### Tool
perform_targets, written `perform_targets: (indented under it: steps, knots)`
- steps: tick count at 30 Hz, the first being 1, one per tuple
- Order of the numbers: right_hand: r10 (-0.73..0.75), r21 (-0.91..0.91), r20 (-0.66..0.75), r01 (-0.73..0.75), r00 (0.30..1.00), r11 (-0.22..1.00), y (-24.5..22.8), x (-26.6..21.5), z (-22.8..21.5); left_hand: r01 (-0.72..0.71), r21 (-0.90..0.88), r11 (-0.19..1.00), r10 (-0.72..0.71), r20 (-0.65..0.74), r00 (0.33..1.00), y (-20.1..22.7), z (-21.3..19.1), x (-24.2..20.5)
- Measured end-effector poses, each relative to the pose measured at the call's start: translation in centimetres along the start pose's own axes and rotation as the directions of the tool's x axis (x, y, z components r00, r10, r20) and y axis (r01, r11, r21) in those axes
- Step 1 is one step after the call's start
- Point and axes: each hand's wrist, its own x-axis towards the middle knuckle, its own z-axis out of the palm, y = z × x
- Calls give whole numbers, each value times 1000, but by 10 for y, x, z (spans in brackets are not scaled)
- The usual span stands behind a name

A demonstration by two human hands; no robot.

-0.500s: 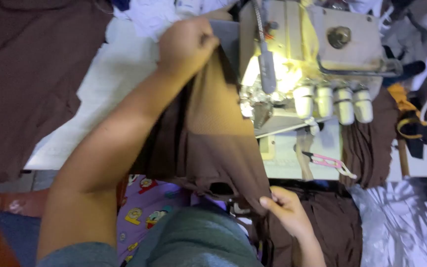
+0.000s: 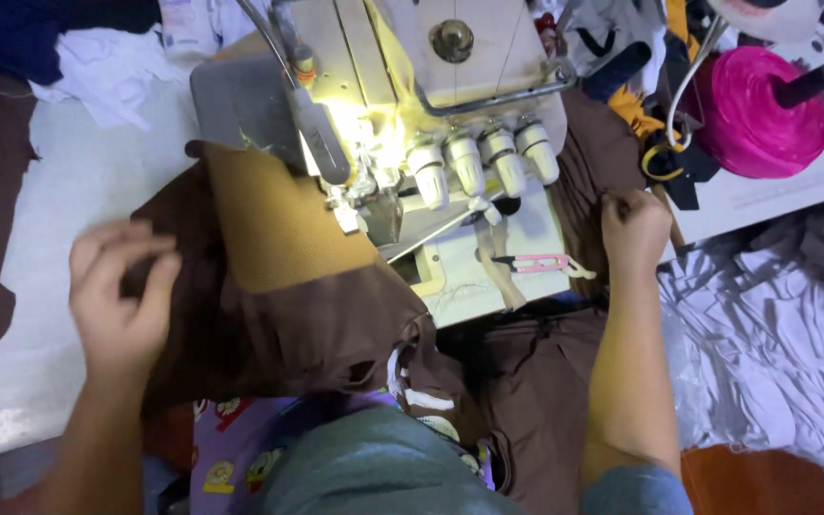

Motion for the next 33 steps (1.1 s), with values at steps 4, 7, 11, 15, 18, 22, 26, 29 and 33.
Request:
perform_targets:
  steps: [4, 7, 11, 15, 18, 22, 26, 29, 33]
  knots:
    - [211, 193, -44, -199, 977, 961, 19, 14, -3, 165, 17, 986, -164, -27, 986, 66, -10, -18]
    - [159, 176, -82, -142, 984, 974, -18, 22, -37, -64, 34, 997, 63, 6, 998, 119, 17, -20]
    - [-248, -164, 234, 289, 940, 943, -124, -17, -96, 522, -666, 533, -86, 571, 816, 162, 112, -38]
    - [-501, 201, 607, 491, 616, 847, -261, -98, -157, 841, -235, -487, -8, 964, 265, 153, 234, -65]
    - [-590, 485, 473, 365, 654, 794, -285, -134, -165, 798, -490, -351, -149, 871, 469, 174, 215, -47]
    - [-233, 610, 339, -25, 911, 792, -272, -128, -169, 760, -645, -79, -223, 754, 617, 181, 180, -52]
    - [-64, 850, 348, -286, 935, 443, -276, -125, -130, 478, -748, 461, -46, 518, 854, 181, 137, -48]
    - [-120, 827, 391, -292, 912, 480, -300, -113, -136, 200, -660, 724, -39, 250, 967, 165, 101, -41]
    - [-244, 861, 287, -138, 926, 489, -322, -98, -149, 113, -580, 807, -117, 30, 993, 142, 55, -41]
